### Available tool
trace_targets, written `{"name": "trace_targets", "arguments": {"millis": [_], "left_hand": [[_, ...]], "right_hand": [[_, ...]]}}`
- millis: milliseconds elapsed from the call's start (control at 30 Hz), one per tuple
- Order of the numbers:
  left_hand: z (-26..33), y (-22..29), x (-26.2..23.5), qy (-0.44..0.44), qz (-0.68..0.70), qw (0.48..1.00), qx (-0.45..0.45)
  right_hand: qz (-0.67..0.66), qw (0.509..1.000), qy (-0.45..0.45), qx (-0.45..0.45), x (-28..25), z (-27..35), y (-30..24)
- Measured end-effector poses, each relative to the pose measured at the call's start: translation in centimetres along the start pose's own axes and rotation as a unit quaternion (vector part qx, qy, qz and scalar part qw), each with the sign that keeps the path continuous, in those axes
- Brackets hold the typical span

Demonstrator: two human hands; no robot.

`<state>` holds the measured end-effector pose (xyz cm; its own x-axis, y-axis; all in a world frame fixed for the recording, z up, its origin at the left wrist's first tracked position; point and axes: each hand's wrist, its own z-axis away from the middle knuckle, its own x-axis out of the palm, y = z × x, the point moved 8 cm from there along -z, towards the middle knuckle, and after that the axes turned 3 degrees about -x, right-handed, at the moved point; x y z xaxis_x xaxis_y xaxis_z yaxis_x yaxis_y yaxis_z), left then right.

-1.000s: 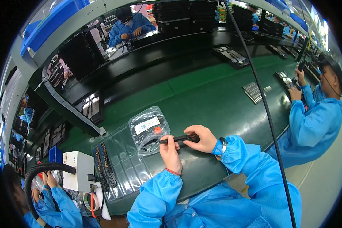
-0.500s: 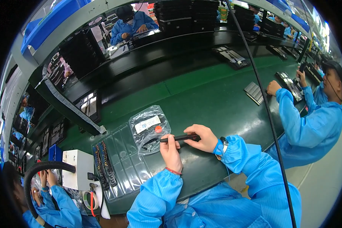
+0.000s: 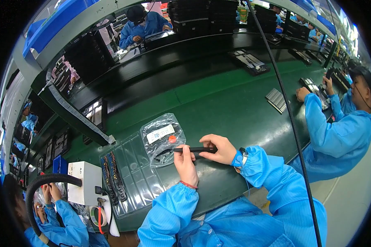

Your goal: The person picks up a tablet from the conveyor belt, places it on the workstation, and uses a tool to press down internal components. They then pick up a cable, position it inside the tablet, and press it into place before returning the tablet to the belt.

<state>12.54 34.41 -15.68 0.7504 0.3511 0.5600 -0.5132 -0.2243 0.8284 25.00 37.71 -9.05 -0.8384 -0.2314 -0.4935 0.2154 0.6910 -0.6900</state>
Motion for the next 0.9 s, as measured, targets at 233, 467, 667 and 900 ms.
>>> {"name": "trace_targets", "arguments": {"millis": [233, 467, 667, 900], "left_hand": [[0.1, 0.3, 0.1, -0.009, 0.010, 1.000, 0.011], [0.0, 0.1, 0.2, -0.008, 0.000, 1.000, 0.003], [0.0, 0.2, 0.1, -0.010, -0.009, 1.000, 0.002], [0.1, 0.4, 0.3, -0.018, -0.001, 1.000, 0.004]], "right_hand": [[0.023, 0.999, -0.016, -0.019, 0.1, 0.1, -0.1], [0.073, 0.996, -0.035, -0.048, 0.8, 0.1, 0.8], [0.019, 1.000, -0.015, 0.001, 0.1, 0.0, 0.2], [0.037, 0.999, -0.016, -0.023, 0.3, 0.1, 0.4]]}}
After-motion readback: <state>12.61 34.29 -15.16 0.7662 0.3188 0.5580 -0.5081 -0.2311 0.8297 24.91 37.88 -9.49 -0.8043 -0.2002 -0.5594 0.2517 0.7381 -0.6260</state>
